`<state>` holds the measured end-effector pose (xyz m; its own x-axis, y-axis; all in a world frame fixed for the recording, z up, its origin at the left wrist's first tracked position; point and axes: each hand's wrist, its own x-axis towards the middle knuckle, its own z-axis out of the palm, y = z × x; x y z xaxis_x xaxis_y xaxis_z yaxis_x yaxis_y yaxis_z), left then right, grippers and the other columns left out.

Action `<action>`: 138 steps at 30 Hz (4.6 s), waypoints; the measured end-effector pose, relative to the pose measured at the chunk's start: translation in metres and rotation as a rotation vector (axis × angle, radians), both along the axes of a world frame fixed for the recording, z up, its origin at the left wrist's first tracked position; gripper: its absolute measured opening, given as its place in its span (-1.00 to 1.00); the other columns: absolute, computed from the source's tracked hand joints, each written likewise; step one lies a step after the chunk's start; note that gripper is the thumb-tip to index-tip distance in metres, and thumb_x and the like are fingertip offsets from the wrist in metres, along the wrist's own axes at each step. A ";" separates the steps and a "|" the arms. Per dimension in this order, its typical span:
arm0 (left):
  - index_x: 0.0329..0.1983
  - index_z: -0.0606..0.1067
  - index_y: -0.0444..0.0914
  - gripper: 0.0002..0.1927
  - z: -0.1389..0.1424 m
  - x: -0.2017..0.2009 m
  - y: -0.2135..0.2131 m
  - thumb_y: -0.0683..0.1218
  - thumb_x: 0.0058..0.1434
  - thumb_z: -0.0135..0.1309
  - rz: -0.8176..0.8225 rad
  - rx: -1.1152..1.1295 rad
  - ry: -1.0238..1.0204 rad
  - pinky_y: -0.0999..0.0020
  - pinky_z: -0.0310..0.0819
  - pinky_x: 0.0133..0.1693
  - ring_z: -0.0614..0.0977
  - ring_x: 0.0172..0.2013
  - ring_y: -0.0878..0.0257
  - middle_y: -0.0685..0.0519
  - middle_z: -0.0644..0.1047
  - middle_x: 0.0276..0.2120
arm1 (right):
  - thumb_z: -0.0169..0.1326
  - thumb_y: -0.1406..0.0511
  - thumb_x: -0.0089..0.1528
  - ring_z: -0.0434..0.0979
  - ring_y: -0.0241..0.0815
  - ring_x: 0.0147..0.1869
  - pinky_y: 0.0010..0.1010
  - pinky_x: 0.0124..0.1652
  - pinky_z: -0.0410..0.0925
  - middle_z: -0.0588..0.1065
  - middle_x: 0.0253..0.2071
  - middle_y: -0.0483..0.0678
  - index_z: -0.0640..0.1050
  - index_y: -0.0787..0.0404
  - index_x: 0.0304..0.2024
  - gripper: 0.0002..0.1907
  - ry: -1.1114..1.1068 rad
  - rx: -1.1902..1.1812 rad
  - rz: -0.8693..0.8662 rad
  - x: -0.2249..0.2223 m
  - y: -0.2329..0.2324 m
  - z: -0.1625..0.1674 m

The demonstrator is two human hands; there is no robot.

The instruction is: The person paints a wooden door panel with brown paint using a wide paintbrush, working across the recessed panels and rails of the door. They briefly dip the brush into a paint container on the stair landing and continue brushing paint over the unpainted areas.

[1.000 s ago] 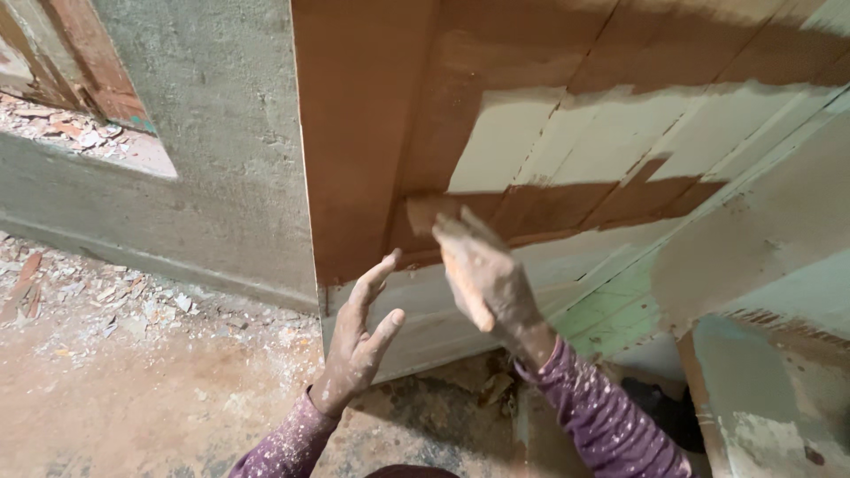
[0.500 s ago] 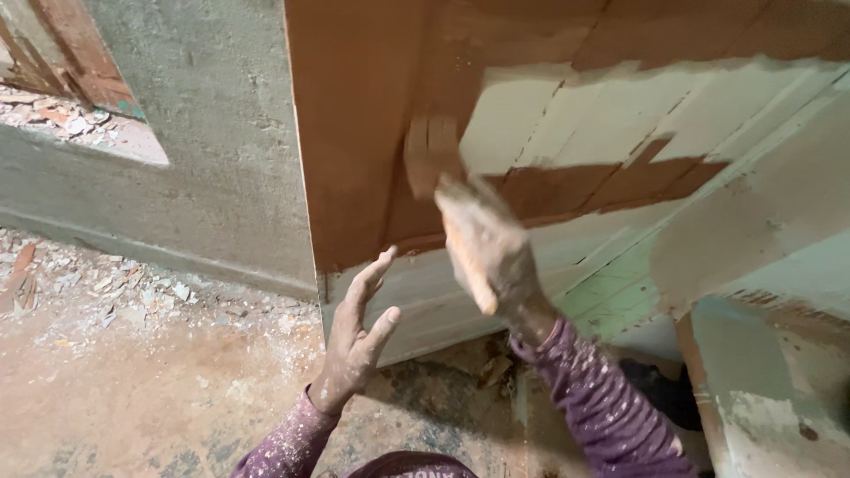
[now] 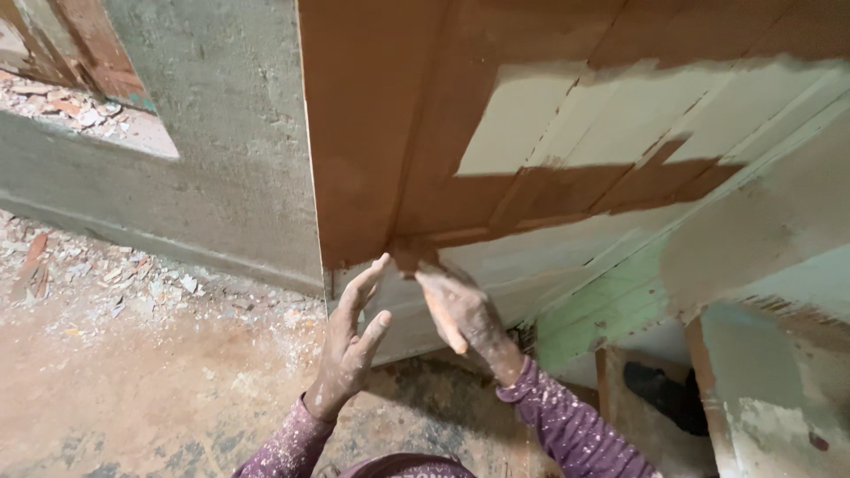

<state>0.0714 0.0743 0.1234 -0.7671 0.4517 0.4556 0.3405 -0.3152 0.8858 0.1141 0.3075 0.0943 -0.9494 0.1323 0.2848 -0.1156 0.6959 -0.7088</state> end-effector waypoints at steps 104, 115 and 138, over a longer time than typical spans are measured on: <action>0.41 0.18 -0.32 -0.18 0.043 0.007 -0.017 0.03 0.18 0.27 0.229 -0.369 0.580 -0.04 0.09 0.41 0.18 0.48 -0.13 -0.20 0.24 0.44 | 0.10 0.42 0.37 0.53 0.08 0.32 -0.15 0.38 0.37 0.53 0.19 0.11 0.54 0.31 0.17 -0.69 0.924 0.669 0.027 -0.026 0.000 0.227; 0.42 0.18 -0.33 -0.17 0.047 0.005 -0.011 0.03 0.18 0.27 0.199 -0.374 0.570 -0.03 0.09 0.39 0.19 0.47 -0.13 -0.20 0.24 0.44 | 0.15 0.43 0.36 0.48 0.24 0.35 -0.20 0.25 0.44 0.52 0.23 0.10 0.55 0.27 0.17 -0.69 0.866 0.757 -0.090 -0.039 -0.010 0.239; 0.42 0.19 -0.32 -0.17 0.047 0.003 -0.011 0.02 0.17 0.28 0.207 -0.344 0.532 0.01 0.13 0.39 0.20 0.48 -0.10 -0.18 0.26 0.44 | 0.10 0.45 0.43 0.42 0.17 0.45 -0.10 0.40 0.41 0.49 0.26 0.05 0.52 0.26 0.22 -0.70 0.996 0.673 -0.097 -0.041 -0.005 0.243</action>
